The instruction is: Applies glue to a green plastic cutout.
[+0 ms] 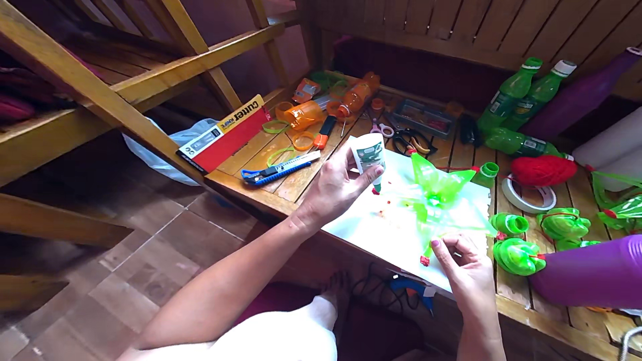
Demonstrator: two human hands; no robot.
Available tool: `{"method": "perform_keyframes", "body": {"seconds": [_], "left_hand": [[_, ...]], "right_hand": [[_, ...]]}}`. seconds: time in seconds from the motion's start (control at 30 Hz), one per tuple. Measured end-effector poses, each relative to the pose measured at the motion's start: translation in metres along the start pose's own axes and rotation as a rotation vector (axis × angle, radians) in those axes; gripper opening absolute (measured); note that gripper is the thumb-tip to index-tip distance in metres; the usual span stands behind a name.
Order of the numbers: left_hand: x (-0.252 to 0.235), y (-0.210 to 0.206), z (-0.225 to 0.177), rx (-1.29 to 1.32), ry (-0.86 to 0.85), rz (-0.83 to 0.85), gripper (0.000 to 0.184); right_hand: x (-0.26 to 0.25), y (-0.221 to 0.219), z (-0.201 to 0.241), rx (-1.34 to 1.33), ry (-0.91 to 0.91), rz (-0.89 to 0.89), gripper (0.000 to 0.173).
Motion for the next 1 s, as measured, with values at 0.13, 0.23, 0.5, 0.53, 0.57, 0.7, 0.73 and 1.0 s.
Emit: {"method": "perform_keyframes", "body": {"seconds": [0.13,0.23,0.5,0.53,0.57,0.7,0.73,1.0], "left_hand": [[-0.003,0.0007,0.0016,-0.01,0.0,-0.003,0.042],[-0.0037,0.0011,0.002,-0.015,0.003,-0.014,0.041],[-0.0033,0.0001,0.0003,-0.004,-0.013,-0.016,0.038],[-0.003,-0.0002,-0.0003,-0.002,-0.011,-0.014,0.037],[-0.0027,-0.0005,-0.0008,0.003,-0.004,-0.011,0.038],[-0.002,-0.0004,0.0001,-0.009,-0.004,-0.006,0.041],[-0.0016,-0.0004,0.0002,-0.006,-0.001,-0.002,0.042],[0.0025,0.0002,-0.0038,0.021,0.002,0.015,0.04]], "right_hand": [[-0.0001,-0.0002,0.0005,0.005,0.003,0.001,0.013],[0.0001,-0.0001,0.0004,-0.002,0.01,0.001,0.012],[0.0005,0.0,0.0004,0.006,0.0,0.001,0.013],[0.0005,-0.0002,0.0006,0.005,0.001,0.0,0.013],[0.0004,-0.0003,0.0005,0.004,0.002,-0.001,0.013],[0.0001,-0.0003,0.0008,-0.001,0.003,0.0,0.013],[0.0001,-0.0003,0.0007,-0.001,0.004,-0.002,0.013],[0.0001,-0.0012,0.001,-0.014,-0.006,-0.005,0.013]]}}
Point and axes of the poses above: each hand's wrist, its own x-axis away from the middle knuckle, its own y-axis out of the back of the hand, z = x × y, the point moved 2 cm from there along -x, towards the middle knuckle, and after that the axes turned 8 degrees about z, right-handed, at the moved point
